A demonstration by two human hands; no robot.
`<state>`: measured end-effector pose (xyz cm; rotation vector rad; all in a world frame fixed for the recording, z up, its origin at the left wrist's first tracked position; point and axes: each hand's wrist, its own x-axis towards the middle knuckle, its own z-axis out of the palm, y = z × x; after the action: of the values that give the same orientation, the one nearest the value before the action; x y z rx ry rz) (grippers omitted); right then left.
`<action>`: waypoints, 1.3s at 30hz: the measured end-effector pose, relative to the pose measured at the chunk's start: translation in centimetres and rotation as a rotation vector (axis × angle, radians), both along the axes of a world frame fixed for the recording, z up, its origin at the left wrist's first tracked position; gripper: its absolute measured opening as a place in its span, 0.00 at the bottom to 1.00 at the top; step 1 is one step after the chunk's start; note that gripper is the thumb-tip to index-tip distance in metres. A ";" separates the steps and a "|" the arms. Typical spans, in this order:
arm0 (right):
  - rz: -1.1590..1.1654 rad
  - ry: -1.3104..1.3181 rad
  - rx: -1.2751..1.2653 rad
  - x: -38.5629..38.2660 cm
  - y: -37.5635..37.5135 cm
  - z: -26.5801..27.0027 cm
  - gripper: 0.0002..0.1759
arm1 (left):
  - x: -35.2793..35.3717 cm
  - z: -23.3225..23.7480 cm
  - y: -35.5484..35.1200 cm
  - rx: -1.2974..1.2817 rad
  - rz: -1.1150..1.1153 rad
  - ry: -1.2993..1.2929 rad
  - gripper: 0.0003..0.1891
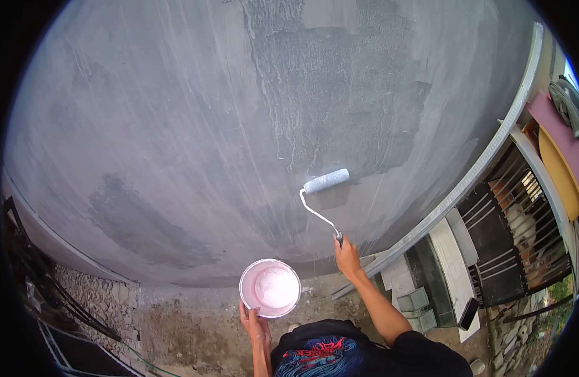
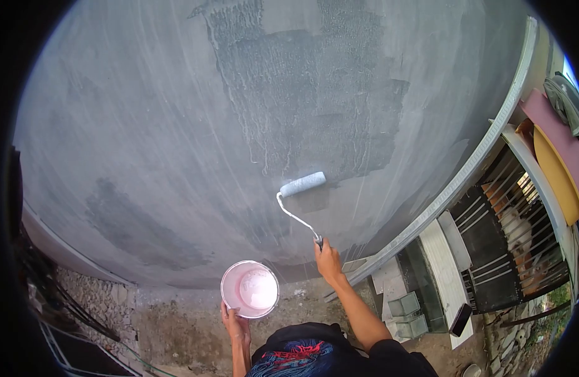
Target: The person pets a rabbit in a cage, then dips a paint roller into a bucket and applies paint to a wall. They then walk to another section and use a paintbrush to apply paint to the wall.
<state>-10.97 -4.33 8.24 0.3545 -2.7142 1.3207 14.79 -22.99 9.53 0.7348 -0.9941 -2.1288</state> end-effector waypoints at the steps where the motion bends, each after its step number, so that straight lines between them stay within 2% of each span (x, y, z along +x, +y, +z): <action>1: 0.012 0.053 0.023 -0.8 -0.6 2.9 0.18 | 0.1 0.1 0.1 0.003 -0.003 -0.004 0.33; 5: 0.101 0.153 0.002 -2.4 -3.6 12.4 0.17 | 0.2 0.2 0.6 0.018 -0.004 -0.008 0.33; 8: 0.122 0.165 -0.056 -2.0 -5.5 12.3 0.17 | 0.6 0.0 1.0 0.029 0.002 -0.005 0.33; 10: 0.124 0.151 -0.085 -1.7 -6.4 10.4 0.17 | 0.9 0.0 1.0 0.037 0.016 -0.002 0.33; 12: 0.084 0.143 -0.202 -0.2 -6.6 6.1 0.17 | 1.5 -0.1 1.1 0.060 0.025 -0.015 0.32; 16: -0.003 -0.034 -0.112 2.7 -4.5 -3.6 0.19 | 2.1 -0.7 0.6 0.070 0.084 -0.011 0.32; 18: -0.018 -0.113 0.010 3.8 -2.3 -7.4 0.20 | 2.7 -1.0 0.1 0.053 0.085 -0.004 0.31; 20: -0.030 -0.166 0.101 4.5 0.1 -9.8 0.20 | 3.1 -1.4 -0.5 0.050 0.084 0.007 0.31; 21: -0.039 -0.216 0.192 4.3 0.5 -9.7 0.21 | 3.0 -1.3 -0.9 0.046 0.086 0.021 0.31; 23: -0.018 -0.188 0.221 3.3 1.2 -9.4 0.22 | 3.1 -1.0 -1.4 0.044 0.090 0.020 0.32; 25: 0.027 -0.128 0.267 2.4 1.0 -7.4 0.24 | 3.2 -0.6 -1.5 0.052 0.098 0.019 0.32; 28: 0.078 -0.023 0.215 1.0 -3.4 -1.9 0.23 | 3.0 -0.3 -2.0 0.048 0.066 -0.002 0.32; 31: 0.158 0.053 0.031 1.2 -9.7 6.6 0.19 | 3.0 -0.3 -2.8 0.063 0.074 0.006 0.33; 34: 0.198 0.088 -0.122 1.7 -14.9 12.7 0.18 | 3.6 0.0 -3.5 0.037 0.035 0.029 0.31; 36: 0.212 0.110 -0.218 2.1 -16.7 13.0 0.18 | 3.9 0.1 -4.4 0.065 0.078 0.056 0.34; 39: 0.182 0.136 -0.320 2.5 -18.3 10.3 0.19 | 5.3 -0.7 -5.9 0.050 0.125 0.036 0.33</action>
<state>-8.49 -22.65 18.50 0.6427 -2.3544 1.6785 20.05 -28.89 8.87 0.7607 -0.8564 -2.0577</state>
